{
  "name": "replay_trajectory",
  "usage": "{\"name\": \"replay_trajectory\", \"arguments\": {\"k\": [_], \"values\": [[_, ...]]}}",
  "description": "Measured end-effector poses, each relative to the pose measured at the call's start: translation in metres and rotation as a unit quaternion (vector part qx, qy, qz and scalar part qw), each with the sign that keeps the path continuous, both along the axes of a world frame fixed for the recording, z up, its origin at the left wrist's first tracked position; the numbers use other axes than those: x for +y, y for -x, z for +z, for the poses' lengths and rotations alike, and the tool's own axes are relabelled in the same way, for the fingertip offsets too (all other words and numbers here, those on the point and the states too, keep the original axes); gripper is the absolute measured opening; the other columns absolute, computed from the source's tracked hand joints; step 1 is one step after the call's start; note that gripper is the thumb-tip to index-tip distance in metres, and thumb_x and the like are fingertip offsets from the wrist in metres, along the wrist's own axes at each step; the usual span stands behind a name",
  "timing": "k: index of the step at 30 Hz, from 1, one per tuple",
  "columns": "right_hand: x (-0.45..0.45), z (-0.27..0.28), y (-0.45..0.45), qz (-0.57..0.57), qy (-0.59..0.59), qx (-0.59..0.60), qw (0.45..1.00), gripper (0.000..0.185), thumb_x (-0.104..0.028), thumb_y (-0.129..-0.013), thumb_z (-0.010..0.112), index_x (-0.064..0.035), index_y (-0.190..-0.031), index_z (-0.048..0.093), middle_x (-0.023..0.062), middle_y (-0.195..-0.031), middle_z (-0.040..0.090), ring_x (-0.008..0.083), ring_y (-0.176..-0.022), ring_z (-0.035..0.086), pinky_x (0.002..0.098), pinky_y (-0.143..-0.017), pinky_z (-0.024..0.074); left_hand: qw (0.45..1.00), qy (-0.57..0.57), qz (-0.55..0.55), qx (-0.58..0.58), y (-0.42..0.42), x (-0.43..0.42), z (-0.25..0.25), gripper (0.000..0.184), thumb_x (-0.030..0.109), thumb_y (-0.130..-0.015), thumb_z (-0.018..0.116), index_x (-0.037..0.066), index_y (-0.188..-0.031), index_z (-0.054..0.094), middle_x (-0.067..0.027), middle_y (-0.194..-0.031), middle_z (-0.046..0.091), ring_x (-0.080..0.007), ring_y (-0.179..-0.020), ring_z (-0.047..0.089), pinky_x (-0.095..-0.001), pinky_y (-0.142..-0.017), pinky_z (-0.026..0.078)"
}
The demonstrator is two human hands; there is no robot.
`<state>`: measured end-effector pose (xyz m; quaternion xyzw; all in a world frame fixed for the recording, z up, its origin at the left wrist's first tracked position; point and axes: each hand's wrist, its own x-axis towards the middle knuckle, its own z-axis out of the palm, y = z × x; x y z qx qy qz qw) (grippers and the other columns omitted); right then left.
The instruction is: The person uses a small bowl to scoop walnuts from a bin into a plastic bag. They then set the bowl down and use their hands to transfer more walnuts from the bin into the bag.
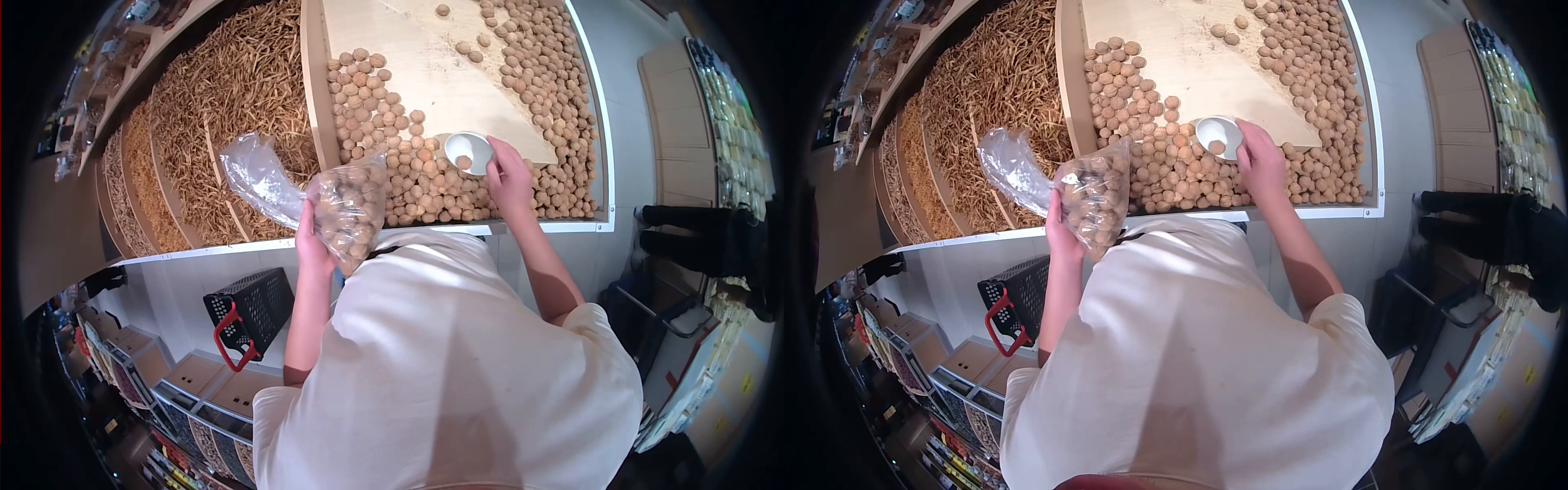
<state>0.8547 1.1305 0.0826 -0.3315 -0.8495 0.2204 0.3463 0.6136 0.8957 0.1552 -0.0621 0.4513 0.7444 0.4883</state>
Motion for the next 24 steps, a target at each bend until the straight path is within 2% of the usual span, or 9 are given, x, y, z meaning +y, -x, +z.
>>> {"name": "replay_trajectory", "arguments": {"k": [2, 3, 5, 9, 11, 12, 15, 22, 24], "values": [[0.0, 0.0, 0.01, -0.064, 0.215, 0.062, 0.973, 0.04, 0.007, -0.084, 0.054, -0.0038, -0.123, 0.06, 0.0101, -0.105, 0.066, 0.0118, -0.075, 0.064, 0.0269, -0.061, 0.0526, 1.0, -0.003, 0.007, 0.002, 0.002, -0.003, 0.001, 0.055, 0.039, -0.102, 0.034, 0.002, -0.142, 0.035, -0.0194, -0.14, 0.044, -0.0352, -0.127, 0.047, -0.0479, -0.107, 0.038], [-0.003, 0.0, 0.016, -0.06, 0.215, 0.063, 0.973, 0.04, 0.007, -0.084, 0.054, -0.0038, -0.123, 0.06, 0.0101, -0.105, 0.066, 0.0118, -0.075, 0.064, 0.0269, -0.061, 0.0526, 1.0, -0.007, 0.012, 0.011, 0.003, -0.005, 0.002, 0.055, 0.039, -0.102, 0.033, 0.002, -0.142, 0.035, -0.0195, -0.14, 0.044, -0.0352, -0.127, 0.047, -0.0479, -0.107, 0.038], [-0.012, -0.003, 0.032, -0.054, 0.38, 0.135, 0.913, 0.036, 0.005, -0.087, 0.053, 0.0, -0.122, 0.059, 0.0095, -0.101, 0.065, 0.0085, -0.072, 0.062, 0.0243, -0.058, 0.051, 0.999, -0.011, 0.022, 0.021, 0.006, -0.008, 0.005, 0.055, 0.039, -0.102, 0.033, 0.002, -0.142, 0.035, -0.0196, -0.14, 0.044, -0.0352, -0.127, 0.047, -0.048, -0.107, 0.038], [-0.038, -0.025, 0.066, 0.009, 0.422, 0.123, 0.898, 0.034, 0.004, -0.087, 0.053, 0.0021, -0.12, 0.059, 0.0095, -0.099, 0.065, 0.0081, -0.068, 0.061, 0.0216, -0.056, 0.0492, 0.998, -0.01, 0.053, 0.029, 0.013, -0.019, 0.013, 0.055, 0.039, -0.101, 0.034, 0.002, -0.141, 0.037, -0.0187, -0.139, 0.046, -0.0346, -0.126, 0.048, -0.0476, -0.106, 0.039], [-0.052, -0.025, 0.079, 0.056, 0.465, 0.025, 0.883, 0.033, -0.001, -0.082, 0.058, 0.0003, -0.115, 0.063, 0.0141, -0.095, 0.066, 0.017, -0.075, 0.065, 0.0292, -0.068, 0.0523, 0.997, -0.008, 0.067, 0.036, 0.015, -0.024, 0.013, 0.054, 0.04, -0.101, 0.036, 0.002, -0.141, 0.038, -0.0179, -0.139, 0.047, -0.0342, -0.125, 0.049, -0.0475, -0.105, 0.04], [-0.056, -0.027, 0.085, 0.063, 0.466, 0.024, 0.882, 0.033, -0.001, -0.082, 0.058, 0.0003, -0.115, 0.063, 0.0141, -0.095, 0.066, 0.017, -0.075, 0.065, 0.0292, -0.068, 0.0523, 0.997, -0.015, 0.074, 0.035, 0.017, -0.027, 0.011, 0.054, 0.039, -0.101, 0.035, 0.002, -0.14, 0.038, -0.0181, -0.138, 0.047, -0.0344, -0.124, 0.05, -0.0472, -0.105, 0.04], [-0.071, -0.041, 0.096, 0.106, 0.355, -0.03, 0.929, 0.031, -0.005, -0.079, 0.06, -0.0038, -0.11, 0.065, 0.018, -0.094, 0.065, 0.0286, -0.077, 0.065, 0.0362, -0.07, 0.0522, 0.995, -0.018, 0.09, 0.033, 0.017, -0.035, 0.006, 0.054, 0.04, -0.101, 0.035, 0.002, -0.14, 0.038, -0.0182, -0.138, 0.048, -0.0345, -0.124, 0.05, -0.0473, -0.105, 0.04], [-0.075, -0.041, 0.09, 0.142, 0.308, -0.065, 0.939, 0.032, -0.004, -0.08, 0.06, -0.0037, -0.111, 0.063, 0.0175, -0.098, 0.064, 0.0313, -0.083, 0.064, 0.0373, -0.073, 0.0523, 0.995, -0.014, 0.093, 0.024, 0.009, -0.039, 0.003, 0.054, 0.039, -0.101, 0.036, 0.003, -0.141, 0.038, -0.0182, -0.139, 0.046, -0.0349, -0.125, 0.049, -0.0478, -0.105, 0.04], [-0.072, -0.034, 0.085, 0.185, 0.164, -0.051, 0.967, 0.029, 0.0, -0.081, 0.057, -0.0023, -0.109, 0.063, 0.0149, -0.1, 0.065, 0.0288, -0.082, 0.065, 0.0325, -0.07, 0.0535, 0.995, -0.013, 0.093, 0.024, 0.008, -0.038, 0.005, 0.054, 0.039, -0.101, 0.036, 0.003, -0.141, 0.038, -0.0183, -0.139, 0.046, -0.035, -0.125, 0.049, -0.0478, -0.105, 0.04]]}}
